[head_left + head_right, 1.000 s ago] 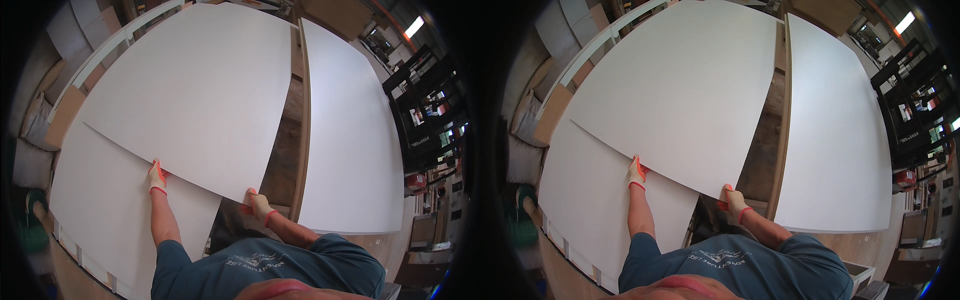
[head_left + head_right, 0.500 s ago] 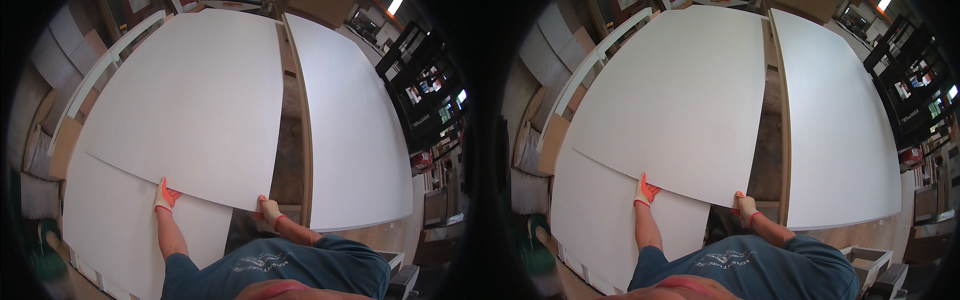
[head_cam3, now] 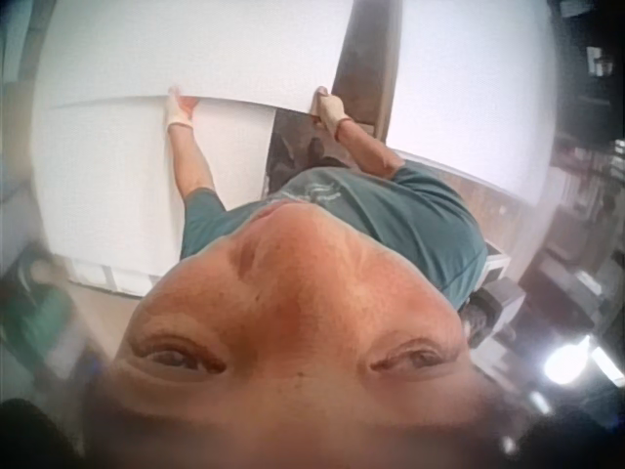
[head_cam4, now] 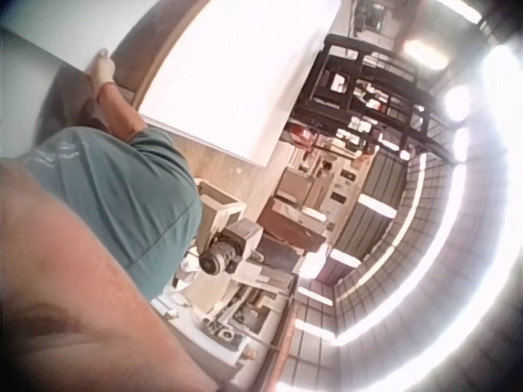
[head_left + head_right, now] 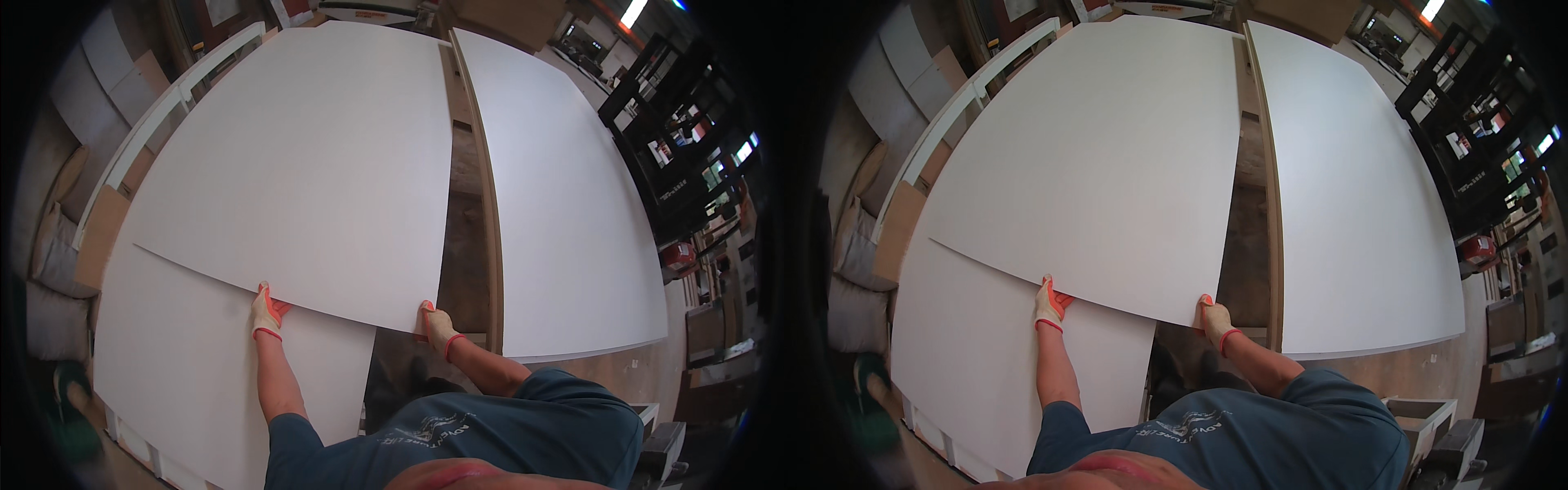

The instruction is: The person repeatedly picks up large white panels and stacks them on a rack in a workshop. They handle the panels with both hands, aligning them carefully on the rack and occasionally walking to retrieve more panels from nearby piles.

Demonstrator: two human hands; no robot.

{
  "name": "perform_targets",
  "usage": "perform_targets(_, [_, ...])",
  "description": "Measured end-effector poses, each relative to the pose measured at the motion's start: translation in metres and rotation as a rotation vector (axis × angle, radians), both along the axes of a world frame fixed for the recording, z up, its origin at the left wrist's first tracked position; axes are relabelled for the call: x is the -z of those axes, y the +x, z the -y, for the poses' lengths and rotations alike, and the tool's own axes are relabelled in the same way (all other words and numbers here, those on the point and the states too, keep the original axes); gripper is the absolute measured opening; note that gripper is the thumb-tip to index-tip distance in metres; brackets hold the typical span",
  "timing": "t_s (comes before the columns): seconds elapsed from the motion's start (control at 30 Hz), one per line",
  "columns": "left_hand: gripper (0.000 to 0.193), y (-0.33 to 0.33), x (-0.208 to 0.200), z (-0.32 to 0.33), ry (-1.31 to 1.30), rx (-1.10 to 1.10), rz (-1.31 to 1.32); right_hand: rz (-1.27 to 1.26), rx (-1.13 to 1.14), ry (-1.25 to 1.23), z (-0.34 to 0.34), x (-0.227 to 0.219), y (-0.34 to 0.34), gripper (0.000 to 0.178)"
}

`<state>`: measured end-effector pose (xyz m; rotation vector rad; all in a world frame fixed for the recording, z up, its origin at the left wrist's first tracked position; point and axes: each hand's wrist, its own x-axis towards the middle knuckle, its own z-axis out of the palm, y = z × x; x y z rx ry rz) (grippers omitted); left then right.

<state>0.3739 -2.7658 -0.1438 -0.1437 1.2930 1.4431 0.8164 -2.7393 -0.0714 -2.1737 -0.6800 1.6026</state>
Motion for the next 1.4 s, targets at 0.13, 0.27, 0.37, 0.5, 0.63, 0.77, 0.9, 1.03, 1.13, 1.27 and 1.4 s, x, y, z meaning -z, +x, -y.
perform_targets(0.13, [0.045, 0.000, -0.008, 0.018, 0.047, -0.010, -0.057, -0.053, -0.006, 0.020, 0.017, -0.019, 0.010, 0.060])
perform_targets(0.27, [0.045, 0.005, -0.017, 0.065, 0.024, -0.008, -0.055, -0.305, 0.051, -0.017, 0.054, 0.008, 0.033, 0.060])
perform_targets(0.37, [0.043, 0.021, -0.018, 0.114, 0.001, 0.003, -0.057, -0.480, 0.057, -0.020, 0.094, 0.036, 0.053, 0.063])
perform_targets(0.5, [0.037, 0.053, -0.016, 0.162, -0.153, -0.081, 0.004, -0.731, 0.205, -0.034, 0.147, 0.058, 0.081, 0.054])
perform_targets(0.63, [0.038, 0.064, -0.027, 0.205, -0.523, 0.246, -0.528, -0.497, 0.168, 0.049, 0.171, 0.059, 0.096, 0.047])
perform_targets(0.77, [0.045, 0.019, -0.026, 0.198, -0.683, 0.202, -1.657, -0.573, 0.317, -0.103, 0.172, 0.044, 0.092, 0.029])
perform_targets(0.9, [0.066, -0.063, 0.010, 0.127, -0.762, 0.413, -1.826, -0.346, 0.320, -0.132, 0.166, 0.027, 0.078, 0.031])
perform_targets(1.03, [0.073, -0.096, 0.032, 0.073, -0.925, 0.496, -1.846, -0.265, 0.231, -0.124, 0.141, 0.013, 0.056, 0.038])
perform_targets(1.13, [0.075, -0.104, 0.023, 0.031, -0.952, 0.530, -1.825, -0.256, 0.159, -0.032, 0.102, 0.001, 0.040, 0.042])
perform_targets(1.27, [0.077, -0.114, 0.006, -0.010, -0.805, 0.549, -1.841, -0.281, 0.196, -0.023, 0.037, -0.016, 0.035, 0.046])
perform_targets(1.4, [0.077, -0.133, -0.003, -0.016, -0.591, 0.584, -1.968, -0.181, 0.026, 0.015, -0.001, -0.032, 0.042, 0.048])
